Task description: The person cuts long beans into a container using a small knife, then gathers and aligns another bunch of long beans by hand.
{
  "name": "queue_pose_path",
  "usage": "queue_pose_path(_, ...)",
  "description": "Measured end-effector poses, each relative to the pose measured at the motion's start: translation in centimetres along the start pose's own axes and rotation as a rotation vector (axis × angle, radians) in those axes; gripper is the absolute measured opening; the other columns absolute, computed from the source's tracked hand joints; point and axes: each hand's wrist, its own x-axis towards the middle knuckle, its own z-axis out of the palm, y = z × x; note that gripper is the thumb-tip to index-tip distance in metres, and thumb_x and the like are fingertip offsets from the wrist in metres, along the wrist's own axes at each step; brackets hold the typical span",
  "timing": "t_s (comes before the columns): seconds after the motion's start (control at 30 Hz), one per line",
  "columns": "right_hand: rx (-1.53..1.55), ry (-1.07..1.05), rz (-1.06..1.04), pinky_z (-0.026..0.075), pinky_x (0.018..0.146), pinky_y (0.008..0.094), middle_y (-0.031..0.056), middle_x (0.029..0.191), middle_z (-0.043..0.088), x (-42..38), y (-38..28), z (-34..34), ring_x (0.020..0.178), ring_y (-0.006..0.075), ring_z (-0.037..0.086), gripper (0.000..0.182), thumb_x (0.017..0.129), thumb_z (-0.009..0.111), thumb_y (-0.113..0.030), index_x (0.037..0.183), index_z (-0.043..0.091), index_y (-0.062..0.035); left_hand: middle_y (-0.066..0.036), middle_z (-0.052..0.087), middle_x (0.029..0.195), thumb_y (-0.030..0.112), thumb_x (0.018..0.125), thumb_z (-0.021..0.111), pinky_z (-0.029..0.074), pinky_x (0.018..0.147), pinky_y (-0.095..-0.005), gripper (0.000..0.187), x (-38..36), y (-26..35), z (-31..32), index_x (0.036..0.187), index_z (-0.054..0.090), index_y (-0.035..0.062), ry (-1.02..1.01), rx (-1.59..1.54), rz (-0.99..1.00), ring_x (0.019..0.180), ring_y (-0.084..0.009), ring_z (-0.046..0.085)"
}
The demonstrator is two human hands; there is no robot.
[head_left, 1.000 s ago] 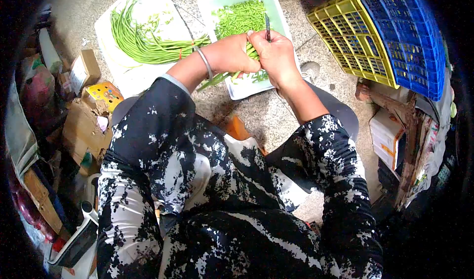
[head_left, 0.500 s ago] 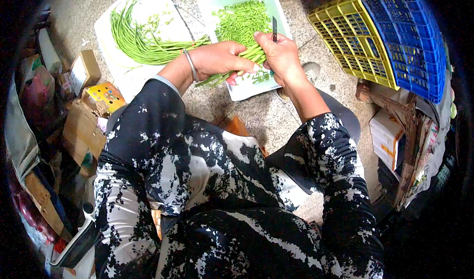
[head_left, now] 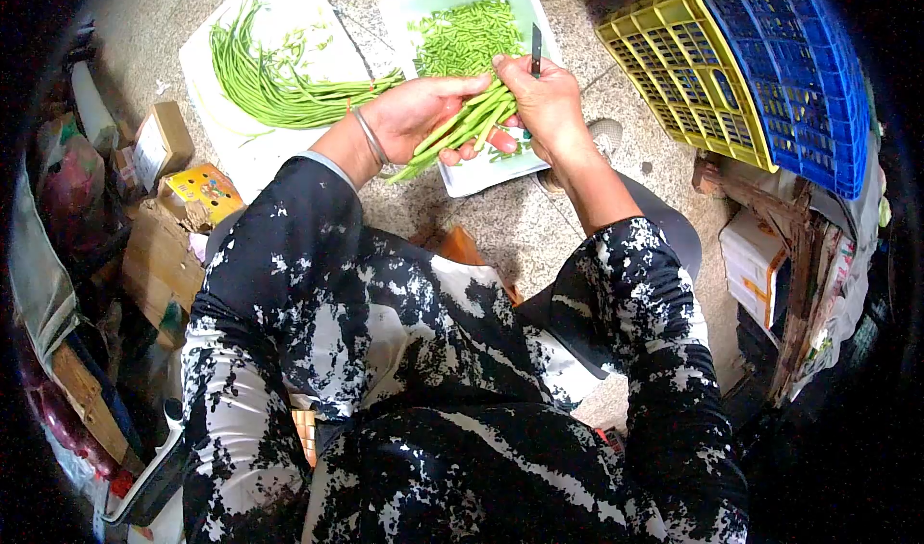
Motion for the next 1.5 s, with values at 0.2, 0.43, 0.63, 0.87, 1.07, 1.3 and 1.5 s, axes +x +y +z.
queue_pose_path(0.2, -0.002, -0.002, -0.031, 0.033, 0.033, 0.0210, 0.0019, 0.058, 0.051, 0.1, 0.4, 0.1, 0.042, 0.0068, 0.044, 0.020, 0.077, 0.062, -0.017, 0.066, 0.050, -0.0047, -0.009, 0.058, 0.077, 0.044, 0.088, 0.035, 0.034, 0.037, -0.0175, 0.050, -0.2, -0.1, 0.2, 0.105, 0.048, -0.0015, 0.019, 0.061, -0.041, 0.043, -0.0078, 0.044)
queue_pose_path(0.43, -0.078, 0.012, 0.005, 0.032, 0.036, 0.0183, -0.0005, 0.058, 0.051, -0.2, 0.1, 0.2, 0.042, 0.0052, 0.043, 0.018, 0.078, 0.061, -0.020, 0.070, 0.054, -0.0065, 0.002, 0.042, 0.062, 0.038, 0.088, 0.041, 0.025, 0.037, -0.0176, 0.042, -0.3, -0.2, 0.1, 0.102, 0.046, -0.0014, -0.071, 0.001, -0.045, 0.042, -0.0036, 0.031)
queue_pose_path(0.63, -0.061, -0.013, 0.040, 0.030, 0.035, 0.0198, -0.0031, 0.054, 0.046, 0.1, 0.5, -0.2, 0.041, 0.0046, 0.037, 0.021, 0.075, 0.064, -0.024, 0.067, 0.052, -0.0087, 0.004, 0.040, 0.062, 0.033, 0.087, 0.047, 0.025, 0.038, -0.0171, 0.033, -0.4, -0.2, 0.2, 0.096, 0.046, 0.0009, 0.008, -0.010, -0.045, 0.043, -0.0024, 0.031)
queue_pose_path(0.87, 0.016, -0.033, 0.152, 0.029, 0.037, 0.0216, 0.0008, 0.056, 0.047, -0.1, -1.1, -0.4, 0.043, 0.0081, 0.041, 0.039, 0.079, 0.053, -0.044, 0.078, 0.054, -0.0046, 0.005, 0.043, 0.062, 0.034, 0.086, 0.050, 0.025, 0.038, -0.0177, 0.030, -0.2, 0.2, -0.1, 0.092, 0.051, 0.0046, 0.109, 0.093, 0.023, 0.043, -0.0028, 0.032)
queue_pose_path(1.07, 0.000, -0.043, 0.180, 0.030, 0.041, 0.0213, 0.0026, 0.068, 0.051, 0.2, 0.0, -2.2, 0.046, 0.0083, 0.039, 0.048, 0.085, 0.042, -0.044, 0.101, 0.053, -0.0006, 0.006, 0.045, 0.064, 0.036, 0.084, 0.050, 0.023, 0.039, -0.0174, 0.028, -0.2, 0.9, -0.9, 0.090, 0.055, 0.0091, 0.429, 0.439, 0.112, 0.046, -0.0022, 0.032)
queue_pose_path(1.3, 0.286, -0.267, 0.356, 0.028, 0.042, 0.0198, 0.0006, 0.061, 0.045, -1.0, -0.1, -1.9, 0.047, 0.0085, 0.037, 0.040, 0.085, 0.045, -0.039, 0.102, 0.048, -0.0028, 0.004, 0.045, 0.060, 0.029, 0.087, 0.046, 0.023, 0.038, -0.0201, 0.027, 0.7, 1.3, -1.7, 0.085, 0.054, 0.0037, 0.486, 0.604, 0.161, 0.043, -0.0045, 0.031)
queue_pose_path(1.5, 0.337, -0.324, 0.382, 0.028, 0.042, 0.0197, 0.0002, 0.061, 0.044, -1.5, 0.1, -2.0, 0.048, 0.0084, 0.036, 0.027, 0.085, 0.047, -0.036, 0.089, 0.047, -0.0084, 0.005, 0.045, 0.065, 0.032, 0.087, 0.048, 0.031, 0.047, -0.0203, 0.027, 2.7, 0.0, -4.0, 0.088, 0.053, 0.0053, 0.429, 0.791, 0.330, 0.053, -0.0053, 0.037)
